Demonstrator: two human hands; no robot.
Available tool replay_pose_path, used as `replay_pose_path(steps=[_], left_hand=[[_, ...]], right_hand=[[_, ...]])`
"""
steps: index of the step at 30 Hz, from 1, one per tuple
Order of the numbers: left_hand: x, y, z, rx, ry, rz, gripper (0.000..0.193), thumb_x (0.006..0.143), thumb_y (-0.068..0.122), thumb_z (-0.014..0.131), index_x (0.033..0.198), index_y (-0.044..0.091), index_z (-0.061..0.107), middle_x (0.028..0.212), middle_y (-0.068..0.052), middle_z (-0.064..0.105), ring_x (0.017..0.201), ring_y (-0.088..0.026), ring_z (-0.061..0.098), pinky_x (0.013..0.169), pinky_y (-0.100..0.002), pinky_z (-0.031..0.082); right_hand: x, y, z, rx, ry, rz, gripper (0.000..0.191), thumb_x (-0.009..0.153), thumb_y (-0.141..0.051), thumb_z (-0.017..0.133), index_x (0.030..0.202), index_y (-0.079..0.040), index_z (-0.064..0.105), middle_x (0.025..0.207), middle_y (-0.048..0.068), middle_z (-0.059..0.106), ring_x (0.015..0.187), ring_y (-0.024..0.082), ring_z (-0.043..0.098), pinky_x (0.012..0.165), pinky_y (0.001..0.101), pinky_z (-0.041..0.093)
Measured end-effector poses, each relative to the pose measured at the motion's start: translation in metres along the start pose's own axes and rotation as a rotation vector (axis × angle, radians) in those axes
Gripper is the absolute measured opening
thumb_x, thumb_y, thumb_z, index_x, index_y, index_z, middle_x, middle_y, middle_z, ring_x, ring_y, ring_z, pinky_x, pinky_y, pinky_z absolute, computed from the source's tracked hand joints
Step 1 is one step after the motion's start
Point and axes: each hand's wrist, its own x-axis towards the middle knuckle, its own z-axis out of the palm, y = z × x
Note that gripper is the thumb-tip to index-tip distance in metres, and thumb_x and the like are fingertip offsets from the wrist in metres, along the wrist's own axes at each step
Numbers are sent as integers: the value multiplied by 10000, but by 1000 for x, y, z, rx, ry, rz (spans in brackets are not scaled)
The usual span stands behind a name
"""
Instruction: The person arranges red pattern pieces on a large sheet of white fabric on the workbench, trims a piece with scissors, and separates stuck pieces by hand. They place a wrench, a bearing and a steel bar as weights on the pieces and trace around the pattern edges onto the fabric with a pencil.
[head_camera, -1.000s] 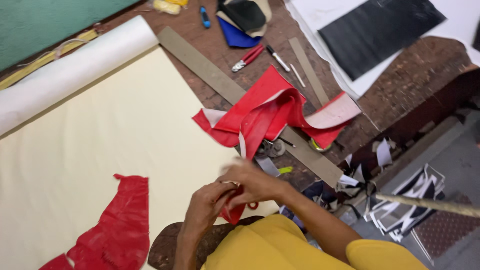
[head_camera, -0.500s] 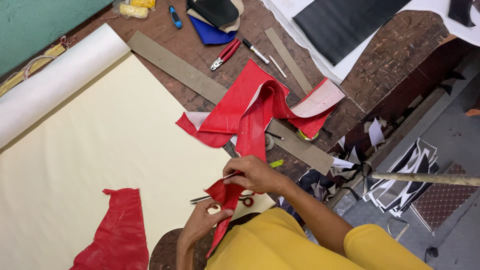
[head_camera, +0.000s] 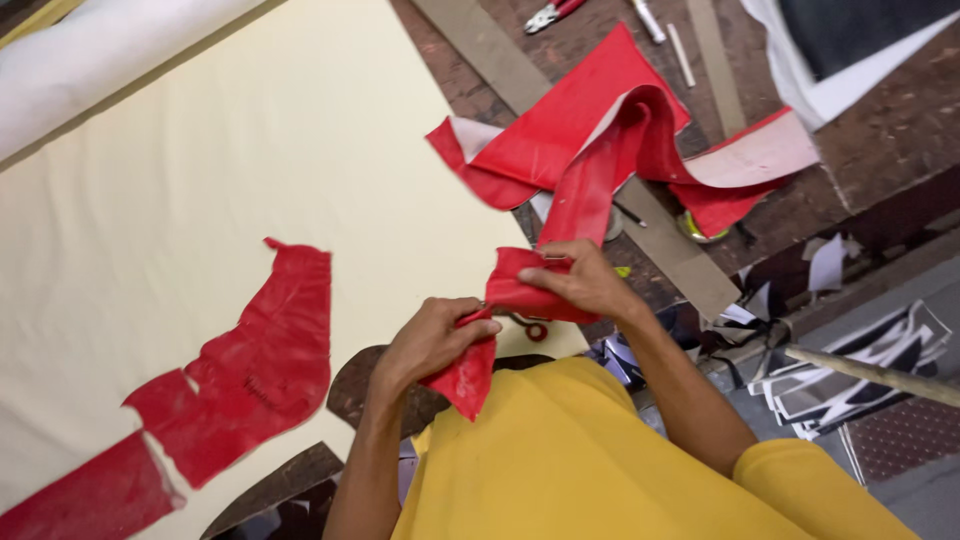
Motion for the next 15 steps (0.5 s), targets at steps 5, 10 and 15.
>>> replay_pose_path(steps=[5,10,15], left_hand=[[0,0,-6,-108,-70,-93,321,950,319,667,950,8,744,679,-88,688,616,-140,603,629,-339,510],[-5,11,-4,-118,-83,77,240,946,226,642,1002,10,731,729,-80,720,662,-114,630,650,-331,529],[-43,28,-8,32,-79,159,261,971,239,649,864,23,749,672,-81,715,558,-146,611,612,-344,496]], right_hand=[[4,-17,11,159,-45,75,277,965,-220,690,1140,-7,712,913,-3,754,831,74,677,712,271,574],[-9,-48,36,231,-127,364,270,900,-217,735,1047,9,712,684,49,669,513,162,604,470,357,507],[-12,-52,17,-212,93,-121,293,902,-289,795,968,-6,760,657,44,659,575,74,578,536,282,470]])
